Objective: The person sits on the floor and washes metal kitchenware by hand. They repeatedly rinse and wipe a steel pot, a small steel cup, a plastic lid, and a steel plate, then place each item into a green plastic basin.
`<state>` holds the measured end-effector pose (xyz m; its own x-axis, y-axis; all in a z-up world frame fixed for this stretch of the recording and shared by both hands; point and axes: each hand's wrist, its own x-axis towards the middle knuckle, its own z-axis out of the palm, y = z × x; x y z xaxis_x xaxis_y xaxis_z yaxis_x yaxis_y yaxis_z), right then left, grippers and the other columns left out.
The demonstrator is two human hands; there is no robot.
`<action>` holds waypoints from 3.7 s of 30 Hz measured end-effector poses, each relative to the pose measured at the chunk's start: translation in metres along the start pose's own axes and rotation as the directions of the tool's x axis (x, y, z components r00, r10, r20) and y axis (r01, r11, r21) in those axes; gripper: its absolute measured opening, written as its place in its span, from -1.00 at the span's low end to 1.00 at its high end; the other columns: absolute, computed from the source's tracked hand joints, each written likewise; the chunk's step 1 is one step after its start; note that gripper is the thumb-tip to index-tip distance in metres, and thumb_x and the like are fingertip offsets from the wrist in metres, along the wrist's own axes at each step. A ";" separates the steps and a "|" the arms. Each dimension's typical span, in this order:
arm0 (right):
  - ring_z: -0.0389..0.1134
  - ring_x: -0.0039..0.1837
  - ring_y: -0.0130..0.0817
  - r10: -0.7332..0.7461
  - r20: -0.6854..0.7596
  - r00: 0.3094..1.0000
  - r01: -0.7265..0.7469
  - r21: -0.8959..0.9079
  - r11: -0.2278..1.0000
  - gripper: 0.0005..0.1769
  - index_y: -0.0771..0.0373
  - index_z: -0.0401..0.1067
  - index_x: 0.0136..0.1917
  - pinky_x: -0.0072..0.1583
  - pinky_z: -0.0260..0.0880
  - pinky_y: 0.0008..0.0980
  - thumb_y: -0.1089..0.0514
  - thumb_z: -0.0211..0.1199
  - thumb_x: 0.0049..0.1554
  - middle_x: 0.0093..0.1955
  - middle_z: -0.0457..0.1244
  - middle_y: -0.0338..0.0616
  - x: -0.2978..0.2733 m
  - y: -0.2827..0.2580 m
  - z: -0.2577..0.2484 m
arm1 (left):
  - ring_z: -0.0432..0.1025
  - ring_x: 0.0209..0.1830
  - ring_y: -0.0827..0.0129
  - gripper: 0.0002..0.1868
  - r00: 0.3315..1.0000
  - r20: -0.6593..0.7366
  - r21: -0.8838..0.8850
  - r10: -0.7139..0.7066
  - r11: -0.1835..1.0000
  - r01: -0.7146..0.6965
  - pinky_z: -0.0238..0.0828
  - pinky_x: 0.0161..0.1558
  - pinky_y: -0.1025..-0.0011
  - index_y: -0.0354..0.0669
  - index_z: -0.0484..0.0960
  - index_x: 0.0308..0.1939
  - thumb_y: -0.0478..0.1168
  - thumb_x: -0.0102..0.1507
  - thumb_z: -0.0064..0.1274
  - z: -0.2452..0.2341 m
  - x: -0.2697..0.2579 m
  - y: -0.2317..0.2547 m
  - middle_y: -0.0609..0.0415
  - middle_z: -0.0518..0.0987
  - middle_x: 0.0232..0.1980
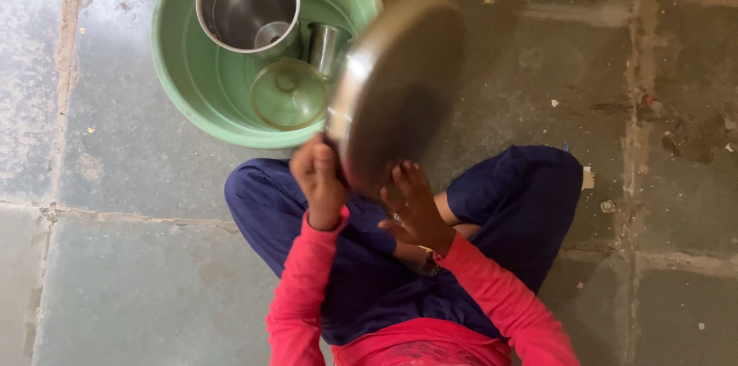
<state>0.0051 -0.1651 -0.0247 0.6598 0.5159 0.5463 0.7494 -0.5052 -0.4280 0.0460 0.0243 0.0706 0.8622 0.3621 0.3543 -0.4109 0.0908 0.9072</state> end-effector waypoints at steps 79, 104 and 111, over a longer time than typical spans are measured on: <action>0.39 0.16 -0.27 0.578 0.319 0.751 -0.657 0.447 0.607 -0.44 0.26 0.14 0.53 0.21 0.39 -0.31 0.19 0.10 0.30 0.35 0.21 -0.02 0.002 0.040 0.004 | 0.47 -0.25 -0.24 -0.74 0.955 0.108 0.937 -0.278 0.348 -0.005 0.40 -0.23 -0.03 0.11 0.75 -0.02 -0.09 0.23 0.11 -0.051 0.114 -0.106 -0.28 0.61 -0.19; 0.36 0.28 -0.30 0.550 0.152 0.821 -0.496 0.666 0.556 -0.30 0.25 0.08 0.58 0.28 0.33 -0.34 -0.04 0.19 0.31 0.46 0.18 -0.03 0.014 0.048 -0.022 | 0.46 -0.15 0.40 -0.52 0.977 0.166 0.536 -0.134 0.844 0.025 0.39 -0.08 0.44 -0.36 0.41 0.40 -0.48 0.38 -0.06 -0.044 0.077 0.102 0.00 0.56 -0.09; 0.26 0.50 -0.13 0.453 0.150 0.879 -0.253 0.951 0.177 -0.02 0.33 0.06 0.57 0.45 0.31 -0.16 -0.31 0.34 0.19 0.52 0.14 0.05 0.023 0.023 -0.067 | 0.50 0.17 0.33 -0.53 0.568 0.722 -0.093 -0.395 0.758 0.646 0.39 0.26 0.39 -0.47 0.55 0.22 -0.19 0.34 -0.12 -0.013 0.057 0.051 -0.09 0.62 0.17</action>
<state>0.0342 -0.2112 0.0264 0.9277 0.3281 0.1783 0.0179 0.4380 -0.8988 0.0704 0.0620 0.1337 0.8659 -0.5002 0.0066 0.2178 0.3889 0.8952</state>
